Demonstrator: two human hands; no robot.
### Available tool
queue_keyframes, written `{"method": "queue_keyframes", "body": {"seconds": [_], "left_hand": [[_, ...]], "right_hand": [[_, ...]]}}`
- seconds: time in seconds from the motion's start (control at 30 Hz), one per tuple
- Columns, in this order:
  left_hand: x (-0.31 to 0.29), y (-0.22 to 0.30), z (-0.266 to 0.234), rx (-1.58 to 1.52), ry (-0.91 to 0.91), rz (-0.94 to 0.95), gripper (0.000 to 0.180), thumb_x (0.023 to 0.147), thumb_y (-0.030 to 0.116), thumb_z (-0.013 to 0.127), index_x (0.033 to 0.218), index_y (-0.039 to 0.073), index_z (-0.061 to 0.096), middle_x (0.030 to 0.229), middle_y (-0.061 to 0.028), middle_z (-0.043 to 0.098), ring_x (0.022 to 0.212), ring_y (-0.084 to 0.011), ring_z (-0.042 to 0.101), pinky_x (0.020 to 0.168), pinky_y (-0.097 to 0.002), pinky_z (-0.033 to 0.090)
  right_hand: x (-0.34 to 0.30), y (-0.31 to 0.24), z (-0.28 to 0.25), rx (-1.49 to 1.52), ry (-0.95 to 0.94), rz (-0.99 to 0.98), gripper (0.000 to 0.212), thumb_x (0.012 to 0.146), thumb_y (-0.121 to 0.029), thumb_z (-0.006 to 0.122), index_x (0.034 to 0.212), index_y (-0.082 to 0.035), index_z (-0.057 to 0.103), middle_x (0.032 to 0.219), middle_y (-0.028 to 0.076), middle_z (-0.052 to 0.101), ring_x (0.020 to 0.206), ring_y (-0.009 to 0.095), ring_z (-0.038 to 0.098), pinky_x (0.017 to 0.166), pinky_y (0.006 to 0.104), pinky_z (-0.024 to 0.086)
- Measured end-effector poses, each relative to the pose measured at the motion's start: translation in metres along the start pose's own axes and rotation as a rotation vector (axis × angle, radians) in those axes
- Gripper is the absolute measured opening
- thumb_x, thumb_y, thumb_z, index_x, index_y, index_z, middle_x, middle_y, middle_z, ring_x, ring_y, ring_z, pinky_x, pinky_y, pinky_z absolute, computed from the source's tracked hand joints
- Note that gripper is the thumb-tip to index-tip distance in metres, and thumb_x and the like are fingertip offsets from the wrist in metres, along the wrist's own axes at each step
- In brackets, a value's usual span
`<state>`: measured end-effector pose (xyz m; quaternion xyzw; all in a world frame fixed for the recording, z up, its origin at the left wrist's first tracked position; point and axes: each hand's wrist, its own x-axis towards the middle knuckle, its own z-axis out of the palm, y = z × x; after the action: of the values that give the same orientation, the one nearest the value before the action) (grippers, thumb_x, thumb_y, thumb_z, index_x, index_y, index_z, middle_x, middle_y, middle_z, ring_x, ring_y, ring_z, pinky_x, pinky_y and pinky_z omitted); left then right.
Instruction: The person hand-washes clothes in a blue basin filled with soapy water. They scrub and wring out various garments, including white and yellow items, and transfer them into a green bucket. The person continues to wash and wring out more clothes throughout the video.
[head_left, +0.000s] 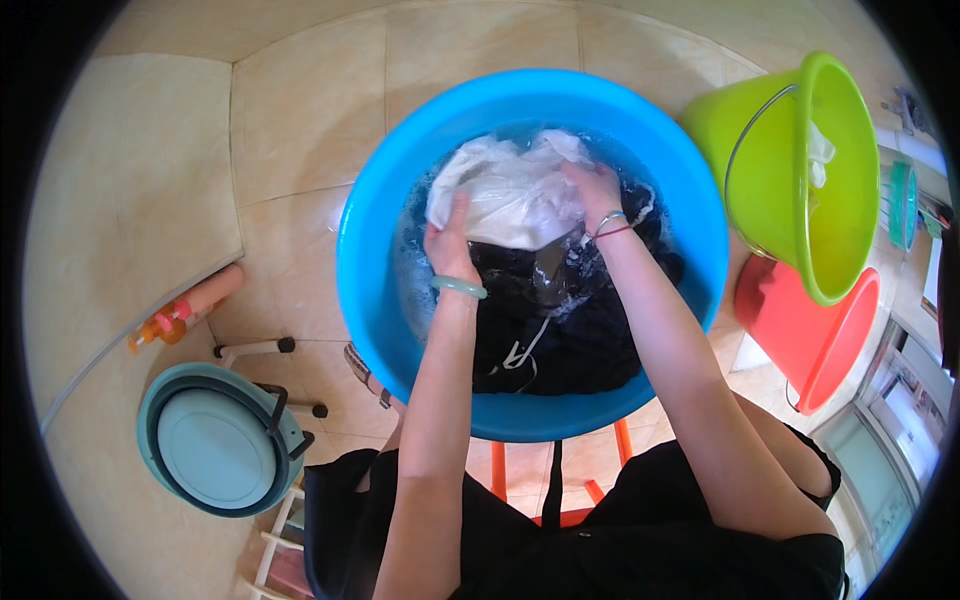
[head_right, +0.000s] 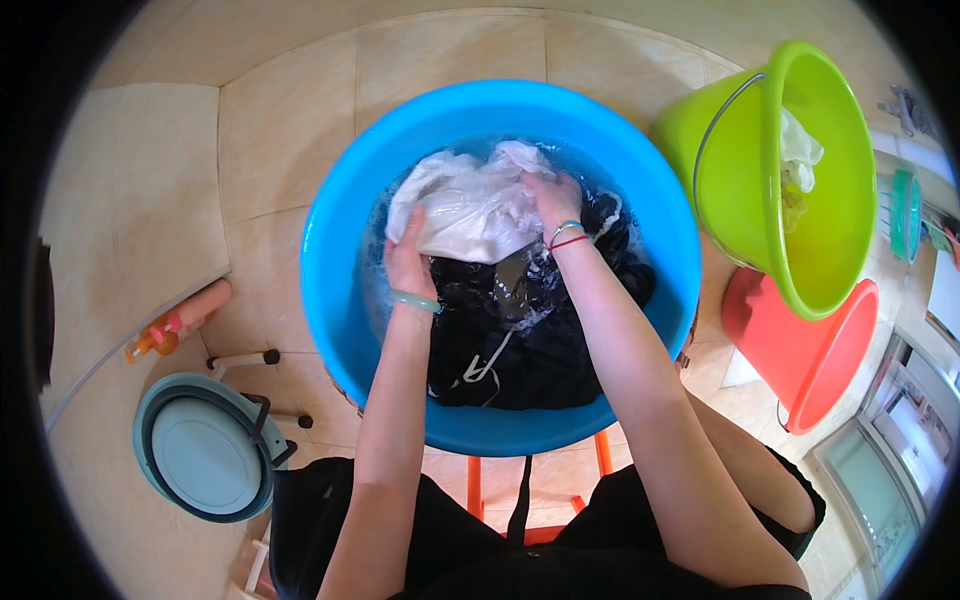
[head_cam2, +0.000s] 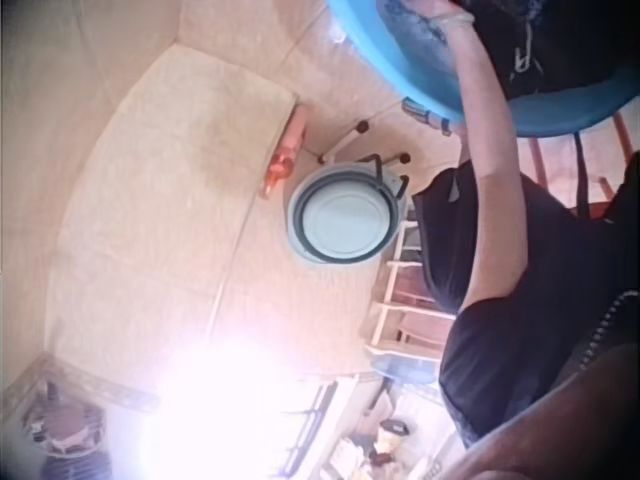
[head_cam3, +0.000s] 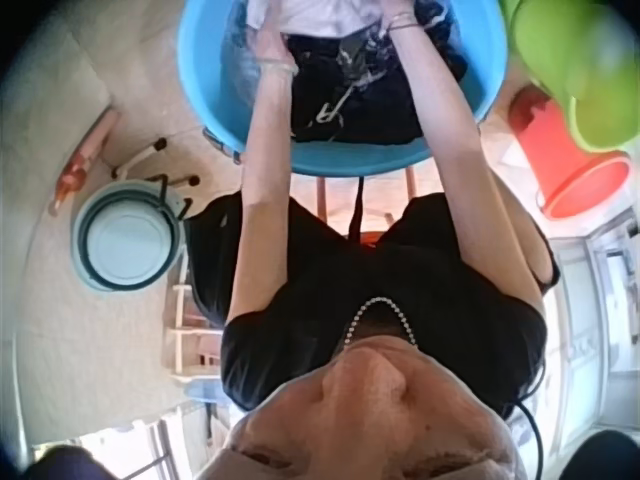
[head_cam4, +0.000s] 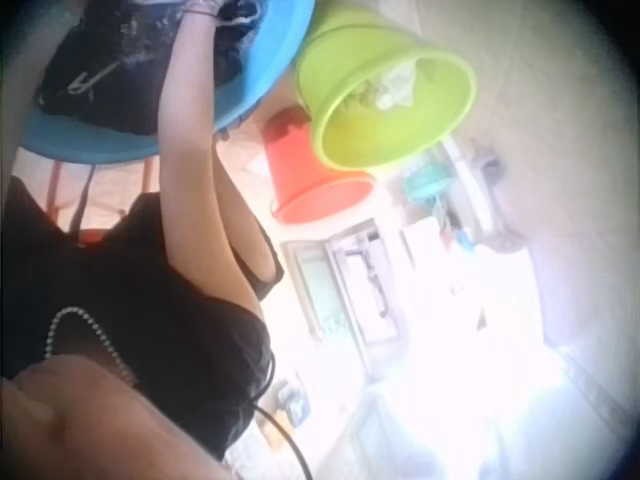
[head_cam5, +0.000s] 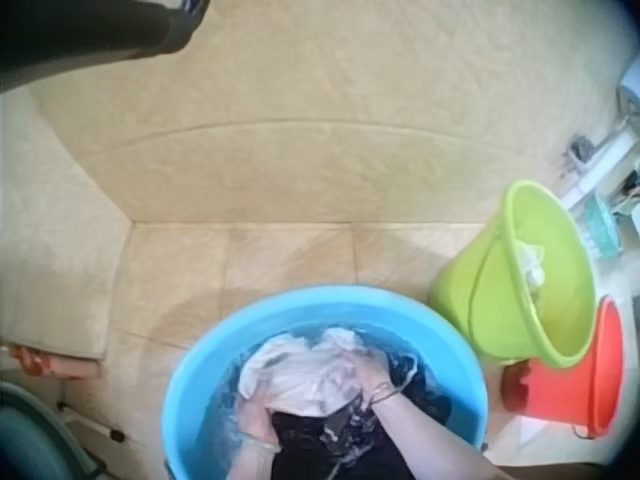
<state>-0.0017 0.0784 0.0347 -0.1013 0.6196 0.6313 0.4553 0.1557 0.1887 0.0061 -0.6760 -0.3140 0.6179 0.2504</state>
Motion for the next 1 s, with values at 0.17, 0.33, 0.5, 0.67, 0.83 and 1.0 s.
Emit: {"method": "queue_keyframes", "body": {"seconds": [0.17, 0.33, 0.5, 0.67, 0.83, 1.0], "left_hand": [[0.007, -0.014, -0.001, -0.198, -0.193, 0.108, 0.051, 0.085, 0.007, 0.072, 0.131, 0.006, 0.049, 0.127, -0.0083, 0.057, 0.115, -0.0227, 0.057, 0.098, -0.0394, 0.048], [-0.015, -0.037, 0.010, -0.446, -0.475, -0.179, 0.043, 0.096, 0.015, 0.050, 0.138, 0.008, 0.043, 0.135, -0.0121, 0.051, 0.121, -0.0290, 0.052, 0.101, -0.0435, 0.045], [-0.047, -0.058, 0.007, -0.442, -0.372, -0.482, 0.046, 0.101, 0.035, 0.042, 0.140, 0.010, 0.042, 0.139, -0.0087, 0.049, 0.126, -0.0253, 0.048, 0.103, -0.0430, 0.041], [-0.058, -0.035, 0.008, -0.368, -0.426, -0.513, 0.053, 0.100, 0.048, 0.041, 0.142, 0.016, 0.038, 0.139, -0.0011, 0.050, 0.128, -0.0206, 0.044, 0.105, -0.0506, 0.035], [-0.052, -0.021, 0.016, 0.142, -0.166, -0.369, 0.052, 0.089, 0.028, 0.062, 0.133, 0.007, 0.045, 0.119, -0.0154, 0.060, 0.094, -0.0293, 0.065, 0.067, -0.0471, 0.057], [-0.049, -0.020, 0.018, 0.633, 0.192, 0.328, 0.066, 0.085, 0.033, 0.069, 0.135, 0.000, 0.041, 0.135, -0.0242, 0.044, 0.122, -0.0322, 0.049, 0.090, -0.0475, 0.050]], "right_hand": [[-0.034, -0.015, 0.000, 0.016, -0.398, 0.002, 0.032, 0.086, -0.025, 0.072, 0.103, 0.001, 0.064, 0.091, 0.003, 0.067, 0.075, 0.012, 0.060, 0.065, 0.0275, 0.050], [-0.119, -0.009, 0.015, -0.530, -0.406, -0.907, 0.027, 0.081, -0.017, 0.070, 0.103, -0.002, 0.064, 0.090, 0.017, 0.068, 0.085, 0.027, 0.067, 0.074, 0.0345, 0.053], [-0.064, -0.003, 0.031, -1.119, -0.190, -0.757, 0.025, 0.084, -0.029, 0.064, 0.084, -0.005, 0.057, 0.066, 0.016, 0.063, 0.059, 0.038, 0.063, 0.055, 0.0473, 0.053], [-0.049, 0.010, 0.023, -0.816, -0.063, -0.569, 0.039, 0.080, -0.034, 0.070, 0.097, 0.000, 0.060, 0.091, 0.020, 0.067, 0.082, 0.037, 0.067, 0.071, 0.0437, 0.054], [-0.053, 0.011, -0.022, -0.708, -0.244, -0.252, 0.038, 0.078, -0.029, 0.070, 0.100, 0.001, 0.062, 0.085, 0.019, 0.067, 0.079, 0.032, 0.066, 0.074, 0.0381, 0.052], [-0.029, -0.008, -0.037, -0.317, -0.165, -0.324, 0.018, 0.081, -0.010, 0.062, 0.095, 0.001, 0.063, 0.076, 0.006, 0.063, 0.071, 0.012, 0.058, 0.065, 0.0281, 0.047]]}}
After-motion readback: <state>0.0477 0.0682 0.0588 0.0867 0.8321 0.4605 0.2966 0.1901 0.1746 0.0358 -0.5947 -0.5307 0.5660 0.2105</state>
